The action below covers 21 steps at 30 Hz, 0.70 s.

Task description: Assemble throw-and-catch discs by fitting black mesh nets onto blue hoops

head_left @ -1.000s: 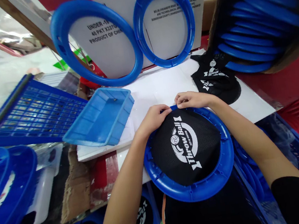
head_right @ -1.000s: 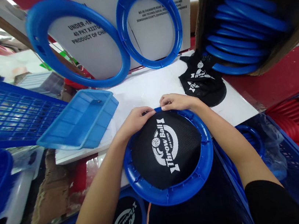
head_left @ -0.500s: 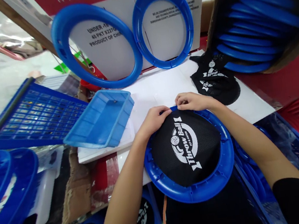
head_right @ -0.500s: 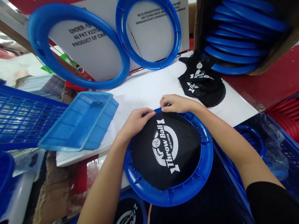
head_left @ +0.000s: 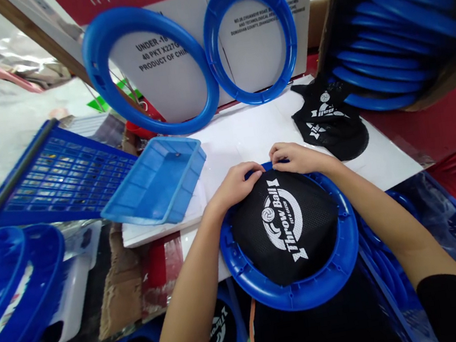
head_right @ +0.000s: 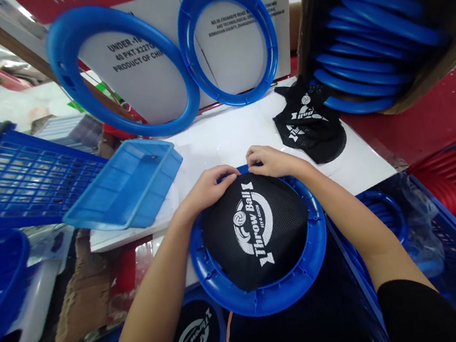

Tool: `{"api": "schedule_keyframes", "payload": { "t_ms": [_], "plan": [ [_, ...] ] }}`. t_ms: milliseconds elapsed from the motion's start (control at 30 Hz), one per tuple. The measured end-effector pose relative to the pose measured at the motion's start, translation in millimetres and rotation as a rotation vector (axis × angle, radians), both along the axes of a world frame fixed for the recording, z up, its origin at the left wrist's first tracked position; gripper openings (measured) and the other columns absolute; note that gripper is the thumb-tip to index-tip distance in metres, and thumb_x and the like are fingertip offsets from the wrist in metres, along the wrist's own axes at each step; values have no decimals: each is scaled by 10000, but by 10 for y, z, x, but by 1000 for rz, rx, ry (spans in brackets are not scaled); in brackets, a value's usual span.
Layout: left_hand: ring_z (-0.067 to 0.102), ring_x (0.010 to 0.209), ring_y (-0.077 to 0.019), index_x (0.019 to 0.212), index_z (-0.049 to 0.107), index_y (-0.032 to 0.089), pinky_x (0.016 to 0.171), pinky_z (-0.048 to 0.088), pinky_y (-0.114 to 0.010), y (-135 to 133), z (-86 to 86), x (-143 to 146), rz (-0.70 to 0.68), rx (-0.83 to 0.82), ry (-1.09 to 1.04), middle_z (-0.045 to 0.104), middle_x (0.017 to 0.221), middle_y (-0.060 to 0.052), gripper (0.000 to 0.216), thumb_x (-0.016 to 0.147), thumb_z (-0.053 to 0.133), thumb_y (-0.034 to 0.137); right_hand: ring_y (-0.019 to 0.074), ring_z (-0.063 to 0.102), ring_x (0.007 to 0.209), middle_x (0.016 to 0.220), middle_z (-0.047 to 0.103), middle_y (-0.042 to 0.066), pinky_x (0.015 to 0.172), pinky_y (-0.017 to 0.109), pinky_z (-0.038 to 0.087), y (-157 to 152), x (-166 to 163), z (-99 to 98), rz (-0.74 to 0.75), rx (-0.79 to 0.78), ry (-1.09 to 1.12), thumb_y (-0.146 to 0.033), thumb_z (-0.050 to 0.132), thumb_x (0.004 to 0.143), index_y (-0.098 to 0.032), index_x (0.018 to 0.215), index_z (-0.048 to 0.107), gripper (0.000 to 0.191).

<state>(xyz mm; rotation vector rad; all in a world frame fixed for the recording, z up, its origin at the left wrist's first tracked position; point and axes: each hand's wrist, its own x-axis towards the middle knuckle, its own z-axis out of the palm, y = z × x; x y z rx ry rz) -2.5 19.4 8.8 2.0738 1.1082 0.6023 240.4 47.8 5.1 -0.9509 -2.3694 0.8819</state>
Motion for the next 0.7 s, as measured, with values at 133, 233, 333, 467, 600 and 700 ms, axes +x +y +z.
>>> {"api": "schedule_keyframes", "payload": {
  "t_ms": [133,233,333,467,600,700],
  "plan": [
    [710,954,-236,894,751,204,953,544,-368,-17,-21,26,51,27,5,796,991,-69,210,940,598,340,208,638,999,1083,651,78,992,397,521,-15,21,-26,14,-34,5,-182,621,901,-186,843,717,111],
    [714,934,-232,862,765,201,951,542,-362,-18,-33,36,44,43,4,798,971,-70,198,923,631,333,208,640,1015,1102,651,81,1019,396,516,22,9,-21,27,-77,-3,-201,631,901,-184,838,723,113],
    [719,931,-232,868,783,201,954,545,-366,-25,-20,31,22,36,10,801,974,-70,186,915,650,322,218,648,1032,1119,664,88,1034,415,519,35,23,95,55,-116,0,-250,627,911,-185,867,730,129],
    [721,962,-240,890,798,215,984,541,-388,-70,13,38,51,47,60,806,999,-66,170,916,648,289,267,660,1109,1109,719,86,1039,484,531,-359,329,236,-102,-116,154,-437,657,927,-243,1070,737,253],
    [717,1005,-263,919,807,222,1000,529,-417,-118,29,74,80,79,145,804,1030,-74,173,935,641,266,243,644,613,598,622,67,647,456,585,-1342,962,-226,-459,-239,611,-759,565,865,-312,688,675,492],
    [703,1035,-282,958,810,230,1010,513,-447,-129,33,95,80,82,218,801,1063,-81,187,959,627,270,163,307,264,266,226,1,322,354,340,-2055,1223,-808,-310,-615,663,-1043,485,542,-305,374,344,770]
  ]
}}
